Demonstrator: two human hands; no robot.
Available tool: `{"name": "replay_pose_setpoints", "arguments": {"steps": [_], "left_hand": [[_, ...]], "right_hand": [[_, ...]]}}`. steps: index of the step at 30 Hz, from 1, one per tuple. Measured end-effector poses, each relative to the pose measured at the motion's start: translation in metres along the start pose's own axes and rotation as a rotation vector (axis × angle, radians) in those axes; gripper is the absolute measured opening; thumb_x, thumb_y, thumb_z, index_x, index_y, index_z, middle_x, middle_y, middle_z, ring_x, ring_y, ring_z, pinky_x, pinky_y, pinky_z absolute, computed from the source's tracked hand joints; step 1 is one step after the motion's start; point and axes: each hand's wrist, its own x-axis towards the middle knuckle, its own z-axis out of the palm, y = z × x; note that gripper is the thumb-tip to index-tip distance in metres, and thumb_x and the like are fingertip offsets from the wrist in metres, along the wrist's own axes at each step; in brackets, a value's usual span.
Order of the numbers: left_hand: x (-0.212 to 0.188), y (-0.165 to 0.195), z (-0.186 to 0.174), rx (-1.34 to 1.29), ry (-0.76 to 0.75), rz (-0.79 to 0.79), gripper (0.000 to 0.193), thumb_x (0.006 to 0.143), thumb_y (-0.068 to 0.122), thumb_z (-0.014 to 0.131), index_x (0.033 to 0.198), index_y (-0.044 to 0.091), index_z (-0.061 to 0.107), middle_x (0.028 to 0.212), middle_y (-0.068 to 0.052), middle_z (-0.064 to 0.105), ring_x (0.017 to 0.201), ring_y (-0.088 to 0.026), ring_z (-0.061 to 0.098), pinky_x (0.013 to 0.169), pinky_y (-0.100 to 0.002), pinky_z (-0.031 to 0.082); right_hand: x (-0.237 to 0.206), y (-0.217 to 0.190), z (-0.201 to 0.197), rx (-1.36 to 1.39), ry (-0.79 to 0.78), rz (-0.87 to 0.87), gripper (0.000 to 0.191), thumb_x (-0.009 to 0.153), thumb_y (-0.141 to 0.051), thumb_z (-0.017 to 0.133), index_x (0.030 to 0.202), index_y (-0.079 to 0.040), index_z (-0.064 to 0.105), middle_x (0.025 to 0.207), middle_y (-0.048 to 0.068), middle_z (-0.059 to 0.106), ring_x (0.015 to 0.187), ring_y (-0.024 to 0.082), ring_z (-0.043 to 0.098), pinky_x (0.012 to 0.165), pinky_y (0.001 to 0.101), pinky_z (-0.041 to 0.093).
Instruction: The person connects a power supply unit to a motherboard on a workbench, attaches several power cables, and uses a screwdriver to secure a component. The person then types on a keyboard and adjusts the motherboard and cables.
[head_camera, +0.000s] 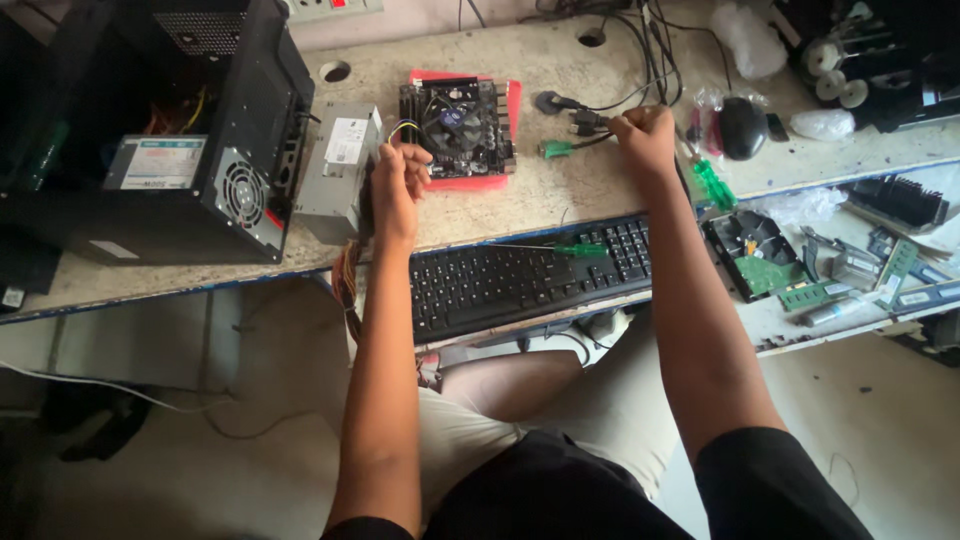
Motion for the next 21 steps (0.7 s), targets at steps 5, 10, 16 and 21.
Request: {"name": "replay_pose_setpoints", "arguments": {"steps": [5, 10, 16, 21], "left_hand": [[-0.002, -0.003, -0.001, -0.076, -0.012, -0.029, 0.064, 0.109, 0.060, 0.037, 0.097, 0.005, 0.067, 0.074, 0.002, 0.056, 0.064, -0.006, 0.046, 0.058, -0.023, 0.035], [0.005, 0.000, 0.001, -0.041, -0.008, -0.035, 0.066, 0.107, 0.062, 0.035, 0.097, 0.005, 0.068, 0.073, 0.003, 0.056, 0.063, -0.005, 0.047, 0.058, -0.022, 0.035], [0.002, 0.000, -0.001, -0.025, -0.006, -0.027, 0.069, 0.107, 0.065, 0.033, 0.097, 0.006, 0.067, 0.073, 0.003, 0.055, 0.063, -0.005, 0.047, 0.059, -0.023, 0.036], [0.001, 0.001, 0.002, 0.007, 0.003, -0.014, 0.068, 0.107, 0.064, 0.034, 0.098, 0.005, 0.067, 0.076, 0.002, 0.056, 0.065, -0.006, 0.048, 0.060, -0.023, 0.037]], "right_hand": [[-0.002, -0.003, 0.004, 0.024, 0.085, -0.115, 0.028, 0.082, -0.008, 0.073, 0.062, -0.004, 0.054, 0.060, -0.008, 0.050, 0.057, 0.003, 0.044, 0.050, 0.0297, 0.034], [-0.001, -0.010, -0.002, -0.105, 0.049, 0.039, 0.035, 0.084, -0.013, 0.071, 0.057, -0.003, 0.051, 0.053, -0.007, 0.040, 0.049, 0.005, 0.035, 0.046, 0.0317, 0.026], [0.000, -0.002, -0.003, -0.055, 0.024, 0.021, 0.030, 0.084, -0.014, 0.072, 0.060, -0.005, 0.057, 0.054, -0.009, 0.044, 0.049, 0.004, 0.037, 0.047, 0.0307, 0.026], [0.004, 0.006, -0.004, 0.052, 0.031, 0.064, 0.029, 0.084, -0.012, 0.073, 0.061, -0.006, 0.058, 0.056, -0.010, 0.045, 0.050, 0.003, 0.036, 0.047, 0.0309, 0.024]]}}
